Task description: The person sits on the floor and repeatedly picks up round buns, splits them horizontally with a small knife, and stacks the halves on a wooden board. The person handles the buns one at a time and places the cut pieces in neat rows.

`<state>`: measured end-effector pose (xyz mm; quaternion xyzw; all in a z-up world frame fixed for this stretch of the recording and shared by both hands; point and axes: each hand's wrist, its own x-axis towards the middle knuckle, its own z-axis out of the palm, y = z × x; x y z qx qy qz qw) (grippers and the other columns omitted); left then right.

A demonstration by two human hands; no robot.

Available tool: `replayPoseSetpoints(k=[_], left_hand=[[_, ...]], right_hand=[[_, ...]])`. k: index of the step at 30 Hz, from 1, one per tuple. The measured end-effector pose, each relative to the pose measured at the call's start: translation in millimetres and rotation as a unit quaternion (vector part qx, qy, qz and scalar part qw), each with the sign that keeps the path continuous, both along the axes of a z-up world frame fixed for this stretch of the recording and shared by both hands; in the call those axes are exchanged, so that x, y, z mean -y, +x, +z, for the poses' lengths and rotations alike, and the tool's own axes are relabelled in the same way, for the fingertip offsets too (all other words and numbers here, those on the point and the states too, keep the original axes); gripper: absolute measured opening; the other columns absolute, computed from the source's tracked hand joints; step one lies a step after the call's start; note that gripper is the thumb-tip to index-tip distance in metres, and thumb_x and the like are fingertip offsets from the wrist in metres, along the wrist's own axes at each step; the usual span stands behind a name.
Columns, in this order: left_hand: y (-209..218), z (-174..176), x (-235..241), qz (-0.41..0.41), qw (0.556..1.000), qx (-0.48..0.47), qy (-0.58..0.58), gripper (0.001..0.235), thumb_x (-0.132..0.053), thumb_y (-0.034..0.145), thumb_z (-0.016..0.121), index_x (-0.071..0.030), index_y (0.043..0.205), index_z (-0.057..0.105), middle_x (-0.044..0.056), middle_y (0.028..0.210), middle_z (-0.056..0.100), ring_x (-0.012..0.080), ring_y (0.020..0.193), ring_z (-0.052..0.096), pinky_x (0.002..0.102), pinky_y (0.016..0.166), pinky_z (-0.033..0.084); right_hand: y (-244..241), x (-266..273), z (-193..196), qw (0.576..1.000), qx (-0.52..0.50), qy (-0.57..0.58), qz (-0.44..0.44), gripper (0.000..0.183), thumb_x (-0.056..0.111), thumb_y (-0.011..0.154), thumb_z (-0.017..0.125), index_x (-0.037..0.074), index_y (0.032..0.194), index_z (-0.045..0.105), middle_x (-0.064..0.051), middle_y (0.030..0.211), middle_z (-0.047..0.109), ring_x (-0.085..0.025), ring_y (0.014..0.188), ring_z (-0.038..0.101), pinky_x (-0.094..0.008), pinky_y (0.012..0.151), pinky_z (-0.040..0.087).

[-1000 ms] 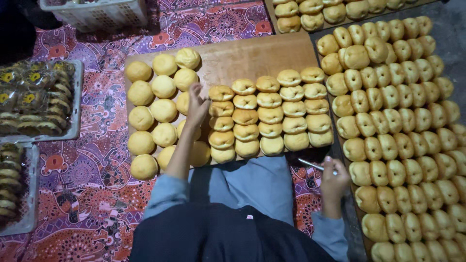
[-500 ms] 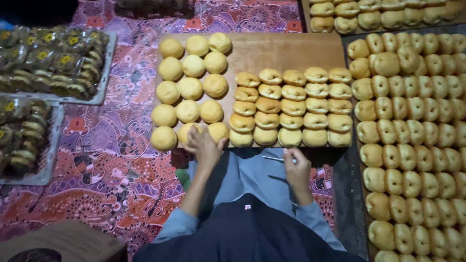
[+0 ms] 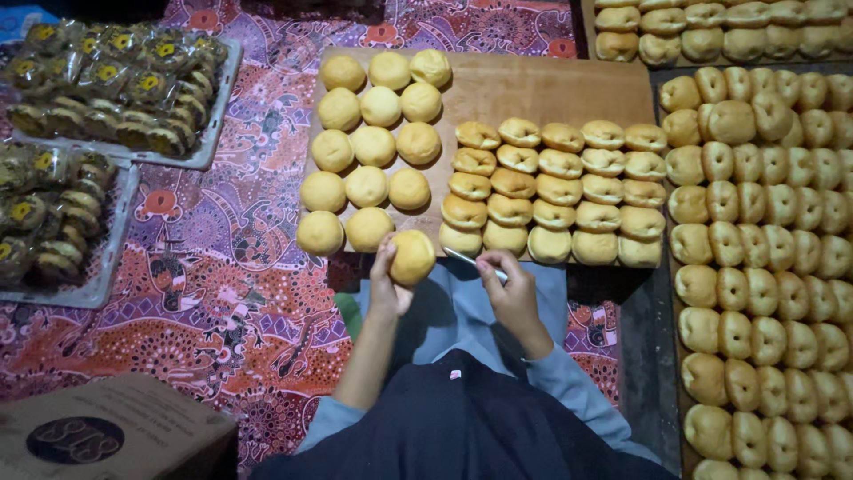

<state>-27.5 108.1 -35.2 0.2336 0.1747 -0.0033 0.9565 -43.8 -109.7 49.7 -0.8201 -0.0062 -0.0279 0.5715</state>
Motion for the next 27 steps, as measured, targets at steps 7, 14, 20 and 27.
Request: replayPoseSetpoints(k=[7, 14, 20, 27], left_hand=[[-5.5, 21.2, 7.3, 0.022, 0.998, -0.014, 0.049, 0.041, -0.036, 0.095, 0.068, -0.013, 0.127, 0.056, 0.009, 0.116, 0.067, 0.0243, 0.105, 0.069, 0.045, 0.086, 0.060], [-11.7, 33.6, 13.8, -0.036, 0.991, 0.045, 0.118, 0.036, -0.016, 0.091, 0.073, -0.004, 0.121, 0.059, 0.015, 0.102, 0.071, 0.0250, 0.087, 0.074, 0.039, 0.076, 0.064], [-12.3, 26.2, 38.6, -0.128, 0.960, 0.036, 0.244, 0.033, -0.010, 0.090, 0.076, 0.003, 0.119, 0.068, 0.014, 0.104, 0.074, 0.0184, 0.087, 0.073, 0.034, 0.079, 0.062], [4.8, 20.0, 54.6, -0.183, 0.980, 0.006, 0.077, 0.028, -0.017, 0.100, 0.067, 0.005, 0.116, 0.068, 0.017, 0.104, 0.074, 0.0216, 0.085, 0.074, 0.035, 0.075, 0.062]], right_hand=[[-3.3, -24.1, 10.6, 0.994, 0.104, 0.018, 0.021, 0.012, 0.013, 0.102, 0.065, 0.002, 0.102, 0.069, -0.005, 0.079, 0.070, -0.009, 0.068, 0.063, -0.028, 0.061, 0.051], [-10.7, -28.0, 3.9, 0.969, 0.214, -0.119, 0.017, 0.019, 0.013, 0.098, 0.067, 0.002, 0.087, 0.058, -0.015, 0.069, 0.063, -0.031, 0.058, 0.063, -0.040, 0.054, 0.047], [-2.1, -32.8, -8.8, 0.947, 0.191, -0.254, 0.057, 0.028, 0.017, 0.098, 0.069, 0.005, 0.075, 0.059, -0.016, 0.058, 0.061, -0.033, 0.051, 0.063, -0.046, 0.050, 0.046], [17.5, -8.0, -1.8, 0.993, 0.110, -0.046, 0.013, 0.017, 0.015, 0.101, 0.065, 0.003, 0.090, 0.071, -0.012, 0.075, 0.071, -0.024, 0.061, 0.069, -0.035, 0.057, 0.053]])
